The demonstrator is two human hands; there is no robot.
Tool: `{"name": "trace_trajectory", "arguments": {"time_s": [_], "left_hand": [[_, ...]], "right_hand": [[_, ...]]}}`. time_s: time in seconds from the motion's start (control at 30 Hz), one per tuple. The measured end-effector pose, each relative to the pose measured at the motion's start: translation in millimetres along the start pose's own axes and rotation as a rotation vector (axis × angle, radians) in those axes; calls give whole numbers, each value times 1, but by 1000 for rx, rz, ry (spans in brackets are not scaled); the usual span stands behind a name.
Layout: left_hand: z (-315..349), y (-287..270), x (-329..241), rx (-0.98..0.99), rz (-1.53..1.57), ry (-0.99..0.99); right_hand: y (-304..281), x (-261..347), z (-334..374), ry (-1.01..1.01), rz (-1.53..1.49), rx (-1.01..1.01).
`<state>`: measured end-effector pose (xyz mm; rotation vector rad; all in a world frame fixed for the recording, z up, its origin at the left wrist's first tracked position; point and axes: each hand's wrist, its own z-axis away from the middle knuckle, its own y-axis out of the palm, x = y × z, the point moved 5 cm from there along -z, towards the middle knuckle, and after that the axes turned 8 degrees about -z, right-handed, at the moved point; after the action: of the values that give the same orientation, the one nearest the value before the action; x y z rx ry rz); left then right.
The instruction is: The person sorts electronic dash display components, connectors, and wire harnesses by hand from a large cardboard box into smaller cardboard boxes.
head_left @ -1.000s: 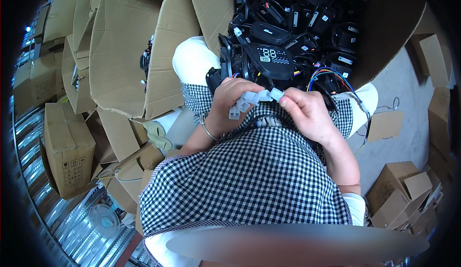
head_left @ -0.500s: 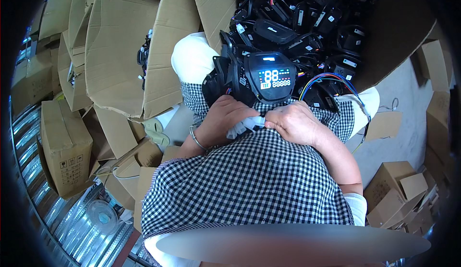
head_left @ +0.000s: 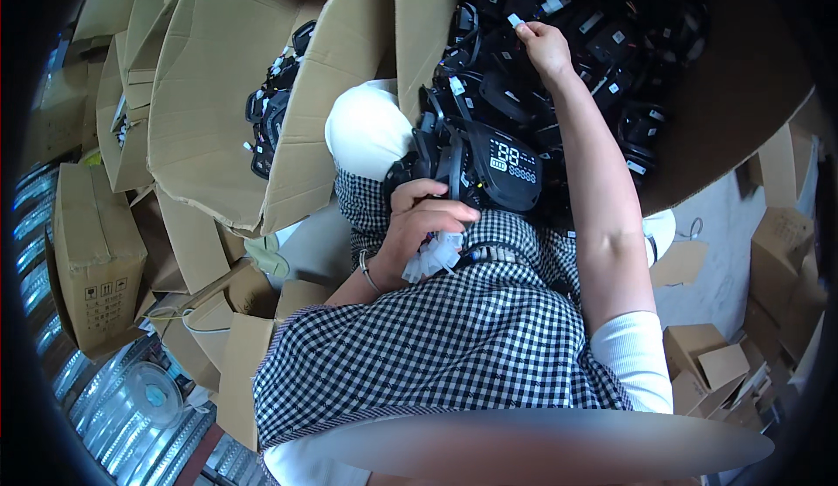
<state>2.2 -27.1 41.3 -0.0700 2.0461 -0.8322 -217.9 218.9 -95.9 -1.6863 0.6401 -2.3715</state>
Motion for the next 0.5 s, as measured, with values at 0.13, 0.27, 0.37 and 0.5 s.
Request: {"name": "trace_trajectory", "arguments": {"time_s": [0.13, 0.27, 0.37, 0.5], "left_hand": [[10, 8, 20, 13, 290, -87], [2, -2, 7, -86, 270, -339], [-19, -2, 5, -190, 313, -238], [-30, -2, 2, -191, 180, -88]], "right_hand": [[-2, 33, 45, -476, 135, -97], [-18, 90, 167, -983, 267, 14], [-18, 99, 233, -1166, 376, 179], [-11, 96, 259, -1130, 461, 197]]}}
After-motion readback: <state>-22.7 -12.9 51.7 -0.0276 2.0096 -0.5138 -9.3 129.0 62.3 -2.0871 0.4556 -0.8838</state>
